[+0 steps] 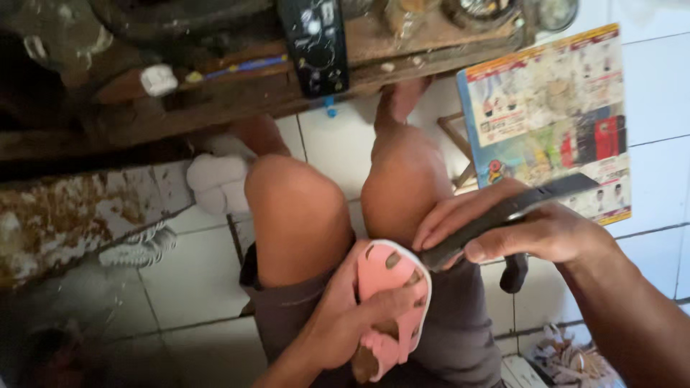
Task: The person heats a pink sandal upper over a gas burner flame to soften it, then presses and shapes it onto a shoe last. They use a knife to trim the upper's edge, fit a white foam sole to the last, and press the assembled sandal together by hand.
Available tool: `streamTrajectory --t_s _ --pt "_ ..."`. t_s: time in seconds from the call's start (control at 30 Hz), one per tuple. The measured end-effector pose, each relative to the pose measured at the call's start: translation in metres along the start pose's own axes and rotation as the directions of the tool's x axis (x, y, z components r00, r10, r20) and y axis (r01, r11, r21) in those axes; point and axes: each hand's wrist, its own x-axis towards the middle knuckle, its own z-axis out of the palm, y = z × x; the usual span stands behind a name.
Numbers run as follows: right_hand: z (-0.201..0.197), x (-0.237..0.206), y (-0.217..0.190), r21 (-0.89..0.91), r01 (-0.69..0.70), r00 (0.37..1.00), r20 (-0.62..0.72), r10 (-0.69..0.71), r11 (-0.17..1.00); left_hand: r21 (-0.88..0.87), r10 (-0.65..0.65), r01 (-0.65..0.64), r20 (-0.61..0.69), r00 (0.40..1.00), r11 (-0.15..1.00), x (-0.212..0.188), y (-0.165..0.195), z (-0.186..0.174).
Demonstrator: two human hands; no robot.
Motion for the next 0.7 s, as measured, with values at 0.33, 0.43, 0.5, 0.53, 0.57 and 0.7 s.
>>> streamTrajectory --t_s 0.33,0.43,0.5,0.53,0.57,0.7 --pt "0.021 -0.022 0.021 -0.093 0.057 0.981 -0.178 -0.073 0.994 -0.344 -0.002 0.004 0.006 1.000 0.939 0.005 -0.020 -0.004" --pt "0.040 -0.033 0.032 -0.098 0.029 0.912 -0.404 -0.067 0.995 -0.411 -0.064 0.028 -0.076 0.995 0.911 0.007 -0.028 -0.004" --pt "0.047 -0.038 0.040 0.038 0.009 0.901 -0.434 0.009 0.999 -0.437 -0.076 0.018 -0.116 0.990 0.899 0.005 -0.030 -0.002" --pt "0.049 -0.041 0.042 0.094 0.008 0.885 -0.463 0.037 0.996 -0.445 -0.079 0.021 -0.114 0.990 0.896 0.008 -0.030 -0.001" --pt "0.054 -0.046 0.043 -0.015 -0.013 0.875 -0.484 0.004 1.000 -0.452 -0.075 0.014 -0.117 0.990 0.892 0.008 -0.030 0.000" --pt "0.067 -0.057 0.049 -0.151 -0.062 0.849 -0.528 -0.027 0.987 -0.466 -0.062 -0.038 -0.198 0.978 0.884 0.011 -0.025 0.007"
